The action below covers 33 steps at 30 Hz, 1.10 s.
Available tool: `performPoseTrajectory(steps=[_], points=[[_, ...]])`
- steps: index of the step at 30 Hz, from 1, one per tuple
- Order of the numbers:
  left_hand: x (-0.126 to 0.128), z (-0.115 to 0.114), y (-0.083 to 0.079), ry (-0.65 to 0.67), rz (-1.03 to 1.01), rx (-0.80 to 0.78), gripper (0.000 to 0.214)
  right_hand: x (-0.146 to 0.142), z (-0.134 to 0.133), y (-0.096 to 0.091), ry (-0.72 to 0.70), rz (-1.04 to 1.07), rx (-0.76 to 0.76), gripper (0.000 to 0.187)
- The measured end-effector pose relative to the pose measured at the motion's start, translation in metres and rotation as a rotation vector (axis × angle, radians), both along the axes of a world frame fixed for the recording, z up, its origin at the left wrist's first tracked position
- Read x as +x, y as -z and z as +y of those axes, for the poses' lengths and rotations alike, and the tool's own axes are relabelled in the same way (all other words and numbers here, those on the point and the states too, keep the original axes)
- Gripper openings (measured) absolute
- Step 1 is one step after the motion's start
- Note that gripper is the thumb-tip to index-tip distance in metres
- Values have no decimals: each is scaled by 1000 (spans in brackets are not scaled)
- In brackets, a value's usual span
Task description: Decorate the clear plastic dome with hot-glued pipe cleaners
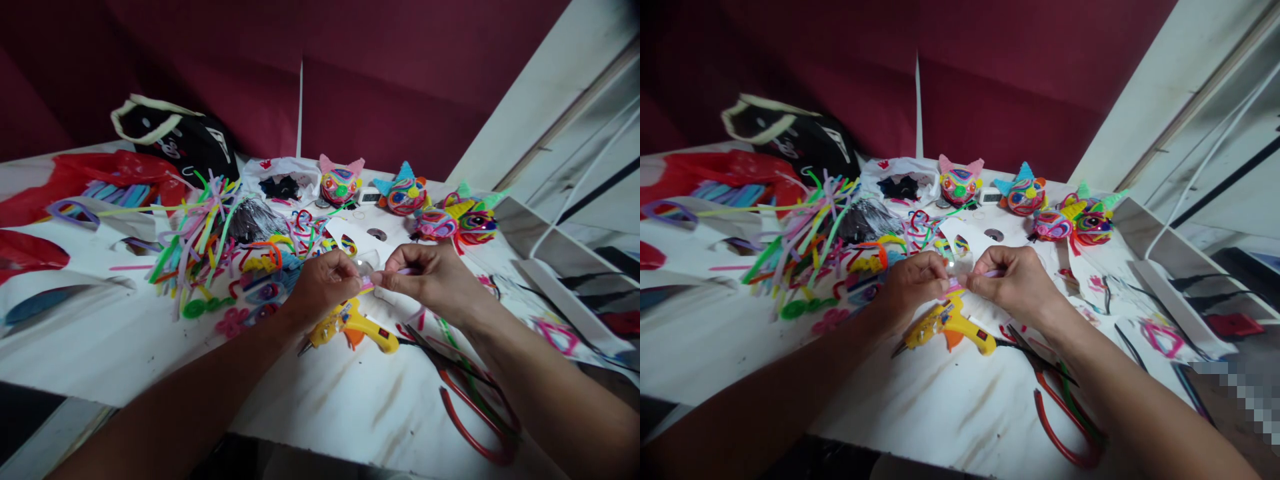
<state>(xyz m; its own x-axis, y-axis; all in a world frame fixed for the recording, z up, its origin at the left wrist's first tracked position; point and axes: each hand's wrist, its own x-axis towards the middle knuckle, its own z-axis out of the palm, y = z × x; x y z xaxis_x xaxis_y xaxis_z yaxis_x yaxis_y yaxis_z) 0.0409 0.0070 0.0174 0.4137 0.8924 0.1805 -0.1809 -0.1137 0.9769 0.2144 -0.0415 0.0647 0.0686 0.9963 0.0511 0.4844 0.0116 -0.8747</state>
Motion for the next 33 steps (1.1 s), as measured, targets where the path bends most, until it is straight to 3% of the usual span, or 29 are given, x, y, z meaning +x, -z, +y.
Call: performPoseTrajectory(steps=[15, 20, 33], points=[[1, 2, 9, 49, -32, -38, 17, -9, 1, -7, 25, 27, -47, 38], [2, 1, 5, 35, -48, -77, 20, -10, 0, -8, 29, 65, -74, 39], [1, 0, 2, -21, -121, -100, 20, -14, -7, -11, 37, 83, 26, 32]])
